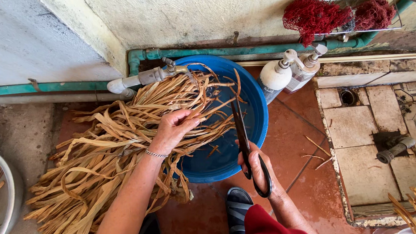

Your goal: The person wets a bundle of dried leaves in a blue basin, then uses scissors to trim and separate the leaves. The trimmed pieces are placed into a clear plastic container. The person repeatedly wets and trims the leaves throughout the clip.

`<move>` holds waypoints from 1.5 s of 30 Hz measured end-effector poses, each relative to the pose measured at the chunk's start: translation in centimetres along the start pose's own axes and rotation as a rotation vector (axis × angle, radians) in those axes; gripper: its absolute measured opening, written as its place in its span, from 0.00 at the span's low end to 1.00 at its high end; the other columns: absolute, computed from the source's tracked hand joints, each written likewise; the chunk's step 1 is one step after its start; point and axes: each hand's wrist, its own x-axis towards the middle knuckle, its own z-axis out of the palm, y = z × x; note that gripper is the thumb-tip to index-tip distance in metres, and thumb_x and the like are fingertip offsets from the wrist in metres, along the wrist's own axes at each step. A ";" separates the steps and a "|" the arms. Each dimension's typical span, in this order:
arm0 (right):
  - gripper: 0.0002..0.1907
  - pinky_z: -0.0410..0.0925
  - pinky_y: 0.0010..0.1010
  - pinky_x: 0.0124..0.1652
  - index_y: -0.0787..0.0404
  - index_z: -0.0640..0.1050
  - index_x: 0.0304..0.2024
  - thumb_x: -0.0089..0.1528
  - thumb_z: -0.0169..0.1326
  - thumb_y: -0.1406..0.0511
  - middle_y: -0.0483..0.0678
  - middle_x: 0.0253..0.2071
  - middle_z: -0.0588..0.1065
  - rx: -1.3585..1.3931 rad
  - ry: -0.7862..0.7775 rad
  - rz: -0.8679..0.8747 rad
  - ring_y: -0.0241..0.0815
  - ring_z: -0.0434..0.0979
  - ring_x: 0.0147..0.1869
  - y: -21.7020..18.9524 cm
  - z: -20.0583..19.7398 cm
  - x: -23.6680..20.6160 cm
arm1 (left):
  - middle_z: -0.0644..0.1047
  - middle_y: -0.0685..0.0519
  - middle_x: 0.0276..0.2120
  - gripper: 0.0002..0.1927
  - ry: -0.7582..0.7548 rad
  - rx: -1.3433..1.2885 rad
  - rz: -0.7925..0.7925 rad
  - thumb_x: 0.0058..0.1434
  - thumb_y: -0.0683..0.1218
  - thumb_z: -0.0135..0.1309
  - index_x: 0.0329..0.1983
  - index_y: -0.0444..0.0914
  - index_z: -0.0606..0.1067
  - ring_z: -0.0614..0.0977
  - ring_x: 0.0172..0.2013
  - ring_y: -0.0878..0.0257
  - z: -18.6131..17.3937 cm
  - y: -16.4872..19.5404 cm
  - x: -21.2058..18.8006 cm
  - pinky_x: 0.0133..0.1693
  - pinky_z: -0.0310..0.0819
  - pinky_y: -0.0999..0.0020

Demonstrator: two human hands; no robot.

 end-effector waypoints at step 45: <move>0.24 0.70 0.34 0.29 0.62 0.78 0.53 0.69 0.47 0.51 0.49 0.23 0.75 -0.390 0.108 0.103 0.42 0.77 0.27 1.9 1.0 -0.2 | 0.82 0.50 0.32 0.07 0.187 0.693 0.425 0.69 0.47 0.56 0.45 0.39 0.77 0.84 0.27 0.56 3.4 1.4 -1.4 0.30 0.79 0.64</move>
